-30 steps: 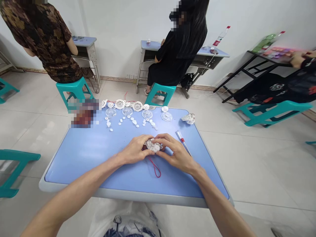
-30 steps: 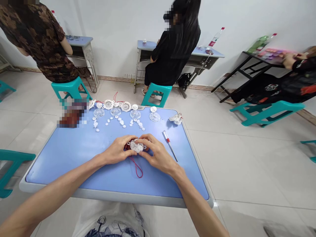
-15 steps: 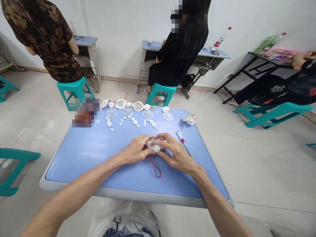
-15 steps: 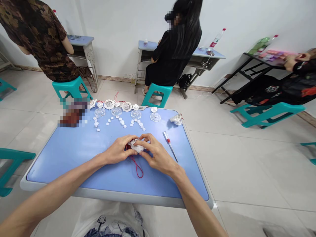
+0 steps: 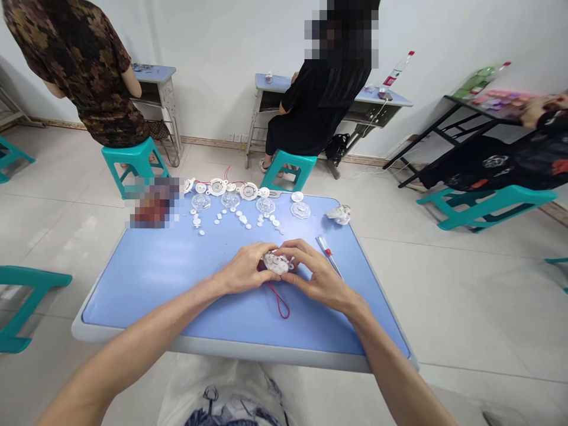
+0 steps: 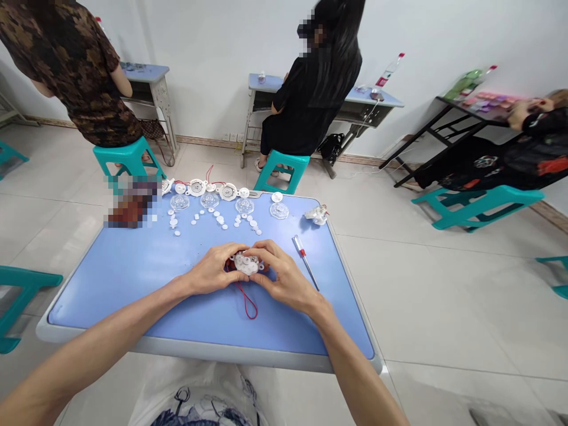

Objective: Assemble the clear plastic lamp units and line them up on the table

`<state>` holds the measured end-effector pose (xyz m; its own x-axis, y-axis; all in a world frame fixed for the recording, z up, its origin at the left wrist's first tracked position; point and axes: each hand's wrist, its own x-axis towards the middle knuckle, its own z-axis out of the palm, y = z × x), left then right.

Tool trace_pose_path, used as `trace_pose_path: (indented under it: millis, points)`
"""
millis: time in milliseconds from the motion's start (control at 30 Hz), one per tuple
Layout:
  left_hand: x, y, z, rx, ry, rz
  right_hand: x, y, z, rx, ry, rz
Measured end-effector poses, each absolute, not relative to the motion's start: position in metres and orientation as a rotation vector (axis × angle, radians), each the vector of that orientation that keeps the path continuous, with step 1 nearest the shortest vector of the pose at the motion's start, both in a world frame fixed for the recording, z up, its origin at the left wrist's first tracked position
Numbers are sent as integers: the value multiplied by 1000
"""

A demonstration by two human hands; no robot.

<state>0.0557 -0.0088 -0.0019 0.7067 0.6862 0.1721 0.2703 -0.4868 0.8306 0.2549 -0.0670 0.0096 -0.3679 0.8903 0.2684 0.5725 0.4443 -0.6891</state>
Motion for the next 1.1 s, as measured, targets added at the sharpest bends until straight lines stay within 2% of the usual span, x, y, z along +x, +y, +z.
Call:
trace_pose_path:
  millis: [1100]
  points:
    - [58, -11, -6, 2058, 763, 627, 239, -67, 15, -1420, -1853, 533]
